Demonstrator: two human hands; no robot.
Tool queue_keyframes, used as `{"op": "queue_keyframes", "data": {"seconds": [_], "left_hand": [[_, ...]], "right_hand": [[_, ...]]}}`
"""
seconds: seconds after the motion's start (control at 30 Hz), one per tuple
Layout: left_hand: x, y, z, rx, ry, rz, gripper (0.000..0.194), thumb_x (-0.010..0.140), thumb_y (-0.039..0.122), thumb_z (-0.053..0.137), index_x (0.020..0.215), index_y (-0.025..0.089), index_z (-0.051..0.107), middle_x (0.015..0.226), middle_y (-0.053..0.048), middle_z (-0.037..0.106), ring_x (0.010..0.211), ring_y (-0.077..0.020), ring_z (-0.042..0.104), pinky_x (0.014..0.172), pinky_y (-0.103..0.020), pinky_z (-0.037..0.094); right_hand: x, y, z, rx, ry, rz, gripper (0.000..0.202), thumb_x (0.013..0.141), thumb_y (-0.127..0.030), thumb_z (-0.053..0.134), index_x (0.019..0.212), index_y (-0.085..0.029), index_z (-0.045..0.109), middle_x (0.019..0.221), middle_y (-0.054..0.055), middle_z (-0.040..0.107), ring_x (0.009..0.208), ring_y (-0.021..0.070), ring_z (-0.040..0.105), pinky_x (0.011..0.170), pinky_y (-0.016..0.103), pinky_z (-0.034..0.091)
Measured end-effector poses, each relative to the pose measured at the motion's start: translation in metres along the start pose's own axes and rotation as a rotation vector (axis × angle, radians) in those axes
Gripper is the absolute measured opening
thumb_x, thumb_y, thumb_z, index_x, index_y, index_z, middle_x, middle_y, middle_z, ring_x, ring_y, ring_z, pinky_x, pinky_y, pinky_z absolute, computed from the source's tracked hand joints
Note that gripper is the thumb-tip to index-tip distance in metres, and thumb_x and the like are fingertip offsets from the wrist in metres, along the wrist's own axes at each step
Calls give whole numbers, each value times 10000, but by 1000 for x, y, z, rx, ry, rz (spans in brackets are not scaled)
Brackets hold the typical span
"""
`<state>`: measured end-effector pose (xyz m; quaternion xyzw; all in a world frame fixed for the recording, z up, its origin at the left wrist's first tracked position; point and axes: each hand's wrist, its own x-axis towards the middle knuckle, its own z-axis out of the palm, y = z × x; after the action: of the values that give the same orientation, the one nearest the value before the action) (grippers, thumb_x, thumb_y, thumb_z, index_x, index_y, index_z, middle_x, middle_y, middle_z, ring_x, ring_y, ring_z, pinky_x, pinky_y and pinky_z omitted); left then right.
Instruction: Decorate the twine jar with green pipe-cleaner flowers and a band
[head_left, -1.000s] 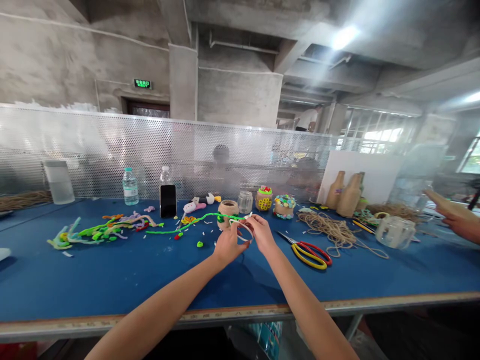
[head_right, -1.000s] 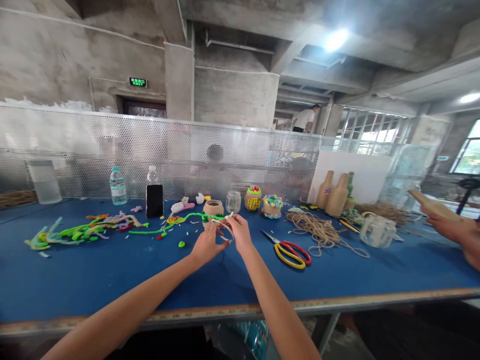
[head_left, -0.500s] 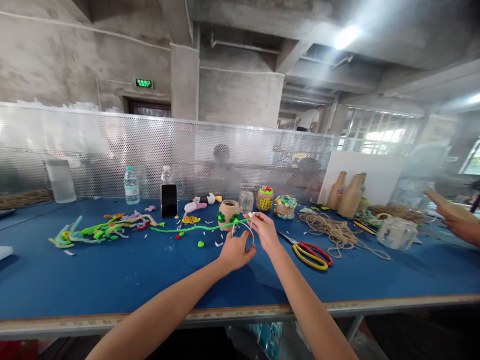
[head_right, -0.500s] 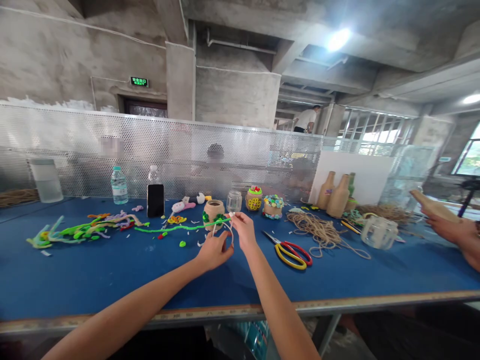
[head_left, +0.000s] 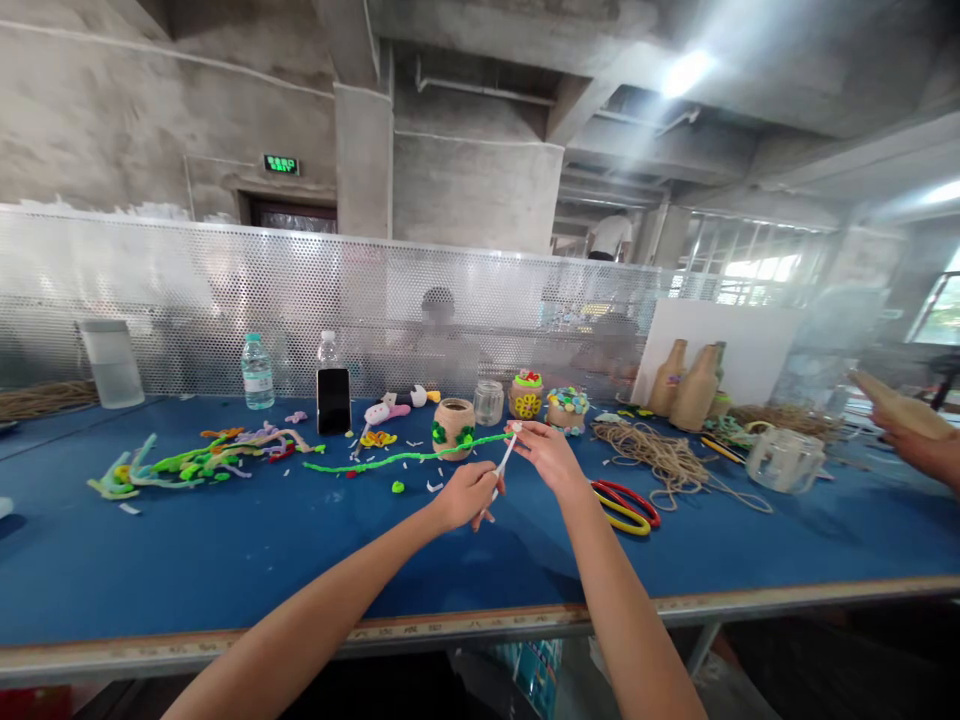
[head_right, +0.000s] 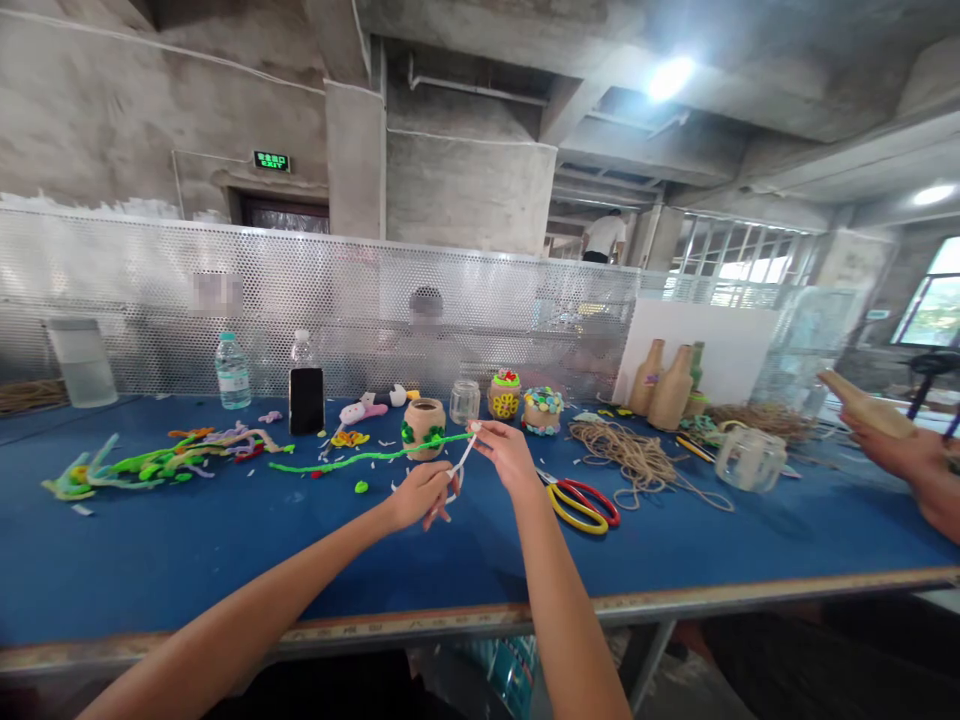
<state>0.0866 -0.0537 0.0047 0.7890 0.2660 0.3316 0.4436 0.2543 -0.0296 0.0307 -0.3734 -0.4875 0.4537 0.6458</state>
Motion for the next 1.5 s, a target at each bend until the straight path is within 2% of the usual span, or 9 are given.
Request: {"op": "queue_keyframes", "data": {"seconds": [0.23, 0.37, 0.5, 0.7, 0.83, 1.0, 1.17, 1.4, 1.5], "left_hand": [[-8, 16, -17, -85, -243, -42, 221, 851, 246, 319, 736, 160, 487, 408, 79, 437, 302, -85, 475, 545, -271, 521], [-12, 32, -24, -31, -272, -71, 214, 862, 266, 352, 792, 147, 516, 456, 52, 504, 324, -96, 513, 442, -204, 440], [-18, 49, -33, 17, -238, -102, 226, 880, 240, 287, 991, 151, 463, 524, 42, 560, 319, -104, 526, 415, -201, 417], [-30, 71, -55, 251, -151, -62, 225, 883, 309, 357, 990, 151, 475, 618, 14, 606, 363, -92, 547, 438, -189, 398], [-38, 89, -70, 581, -24, 0, 328, 881, 248, 324, 1175, 134, 416, 643, 2, 601, 412, -92, 525, 463, -196, 387], [-48, 114, -81, 872, 77, 206, 419, 905, 213, 290, 1307, 214, 408, 749, -16, 636, 532, -101, 499, 521, -216, 345], [-53, 134, -93, 939, 244, 261, 381, 872, 359, 456, 1232, 264, 534, 619, 20, 608, 458, -81, 403, 485, -216, 303], [-44, 141, -108, 1027, 473, 471, 343, 819, 198, 487, 1133, 227, 622, 491, 35, 557, 402, -77, 354, 461, -230, 290], [-36, 139, -106, 1073, 576, 601, 332, 806, 220, 522, 1120, 209, 628, 514, 32, 591, 406, -80, 367, 539, -258, 366]], "right_hand": [[-5, -6, 4, 17, -48, -81, 285, 535, -318, 812, 577, -170, 573, 682, 3, 663, 748, 172, 632, 772, 331, 475], [-9, -10, 7, 15, -48, -136, 309, 511, -361, 815, 577, -191, 566, 653, -5, 640, 770, 197, 637, 758, 330, 470], [-8, -11, 7, 23, -28, -192, 316, 504, -393, 816, 605, -205, 583, 611, -27, 600, 726, 198, 641, 741, 330, 479], [-10, -11, 12, 13, -14, -250, 295, 532, -371, 809, 599, -198, 579, 605, -16, 632, 605, 160, 614, 623, 297, 503], [-8, -19, 19, 43, -34, -300, 272, 555, -361, 799, 614, -203, 586, 596, -37, 632, 560, 122, 598, 578, 254, 502], [0, -47, 38, 80, -100, -375, 238, 559, -375, 793, 635, -227, 623, 633, -41, 651, 615, 123, 623, 607, 244, 516], [13, -79, 58, 68, -134, -437, 216, 577, -383, 774, 701, -232, 683, 674, -18, 676, 659, 146, 645, 675, 286, 537], [27, -108, 81, 34, -167, -513, 140, 686, -363, 693, 749, -244, 658, 734, -9, 676, 704, 147, 652, 715, 310, 545], [30, -118, 88, 12, -168, -550, 135, 708, -358, 668, 754, -235, 637, 735, -9, 678, 713, 151, 661, 712, 309, 546]]}}
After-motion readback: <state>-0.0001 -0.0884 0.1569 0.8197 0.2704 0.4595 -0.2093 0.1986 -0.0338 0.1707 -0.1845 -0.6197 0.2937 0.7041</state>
